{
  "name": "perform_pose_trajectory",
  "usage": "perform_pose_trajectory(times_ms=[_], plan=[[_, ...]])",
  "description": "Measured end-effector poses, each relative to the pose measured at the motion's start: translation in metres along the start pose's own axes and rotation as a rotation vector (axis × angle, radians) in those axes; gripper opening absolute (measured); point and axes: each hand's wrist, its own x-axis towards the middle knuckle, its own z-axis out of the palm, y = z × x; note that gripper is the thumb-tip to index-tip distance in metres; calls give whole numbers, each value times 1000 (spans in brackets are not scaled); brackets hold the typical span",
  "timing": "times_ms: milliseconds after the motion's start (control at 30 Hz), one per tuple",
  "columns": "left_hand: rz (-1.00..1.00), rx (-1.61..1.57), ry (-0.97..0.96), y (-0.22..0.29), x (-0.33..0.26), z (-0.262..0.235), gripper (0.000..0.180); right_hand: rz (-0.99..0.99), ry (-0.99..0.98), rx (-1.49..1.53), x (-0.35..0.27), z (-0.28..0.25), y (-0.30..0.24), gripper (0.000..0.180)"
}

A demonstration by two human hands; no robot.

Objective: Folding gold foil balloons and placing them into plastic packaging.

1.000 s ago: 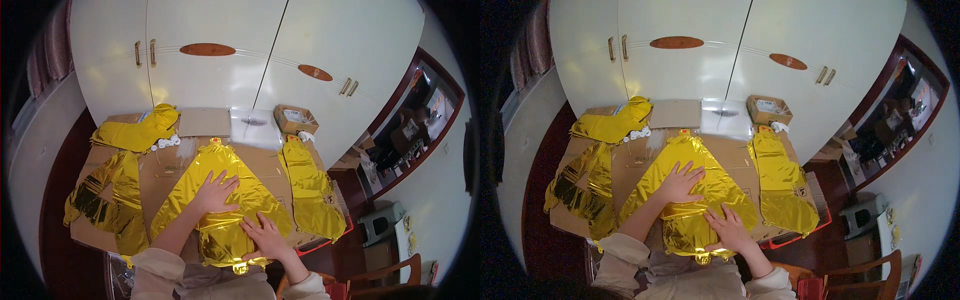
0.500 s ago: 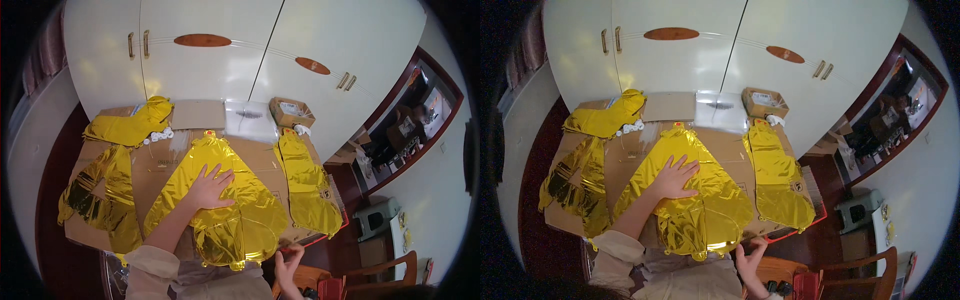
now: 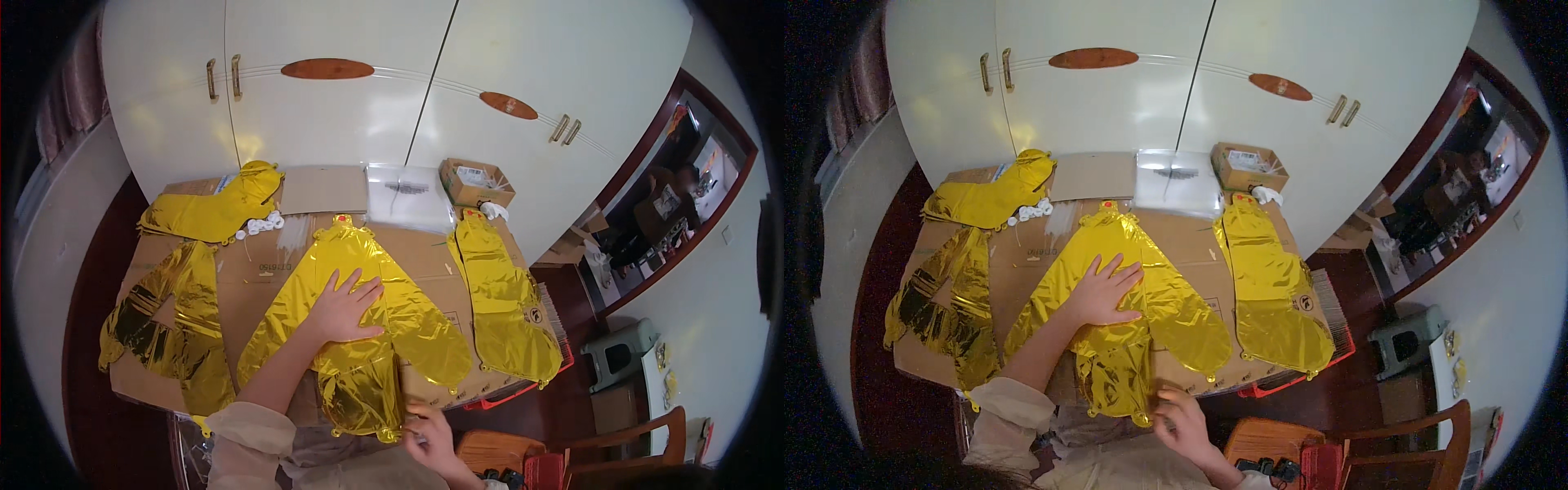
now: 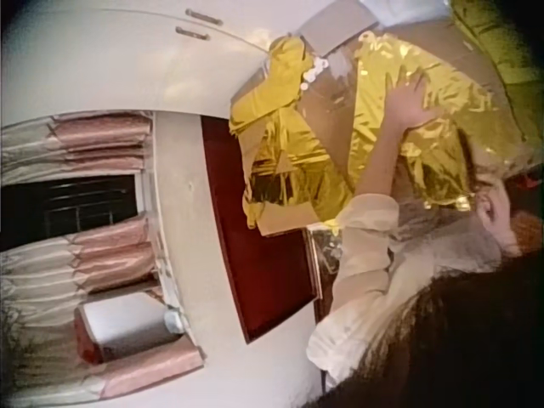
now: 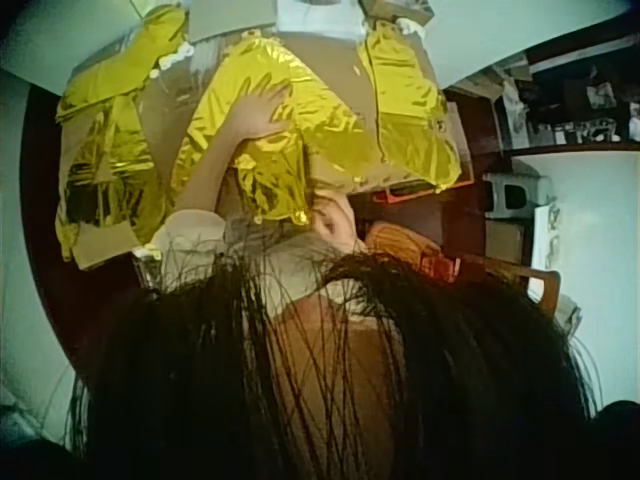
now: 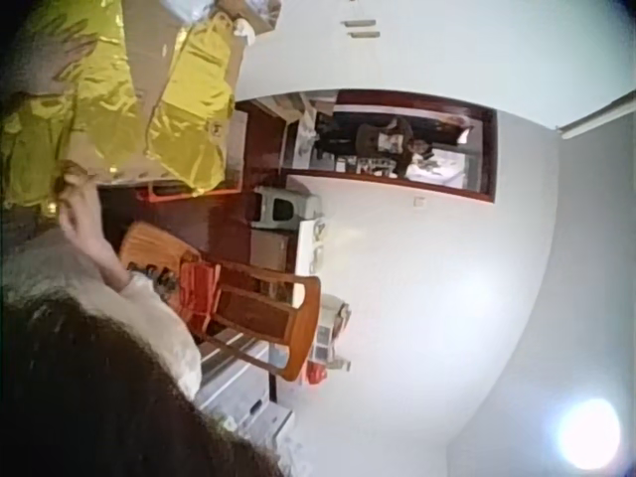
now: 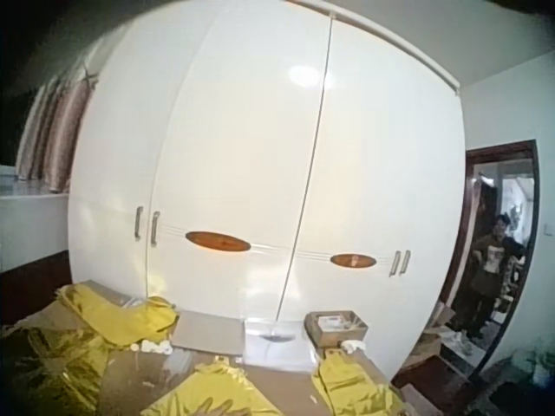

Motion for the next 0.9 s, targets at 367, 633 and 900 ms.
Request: perform_pose_trajectory(times_ms=[367, 633, 900], plan=[[11, -3, 14, 1, 1, 2, 83, -90, -366, 163, 27, -9, 20, 19], [9, 15, 32, 0, 0, 1, 84, -186, -358, -387, 76, -15, 35, 33], [5, -9, 19, 0, 0, 1, 85, -215, -417, -416, 81, -15, 32, 34]])
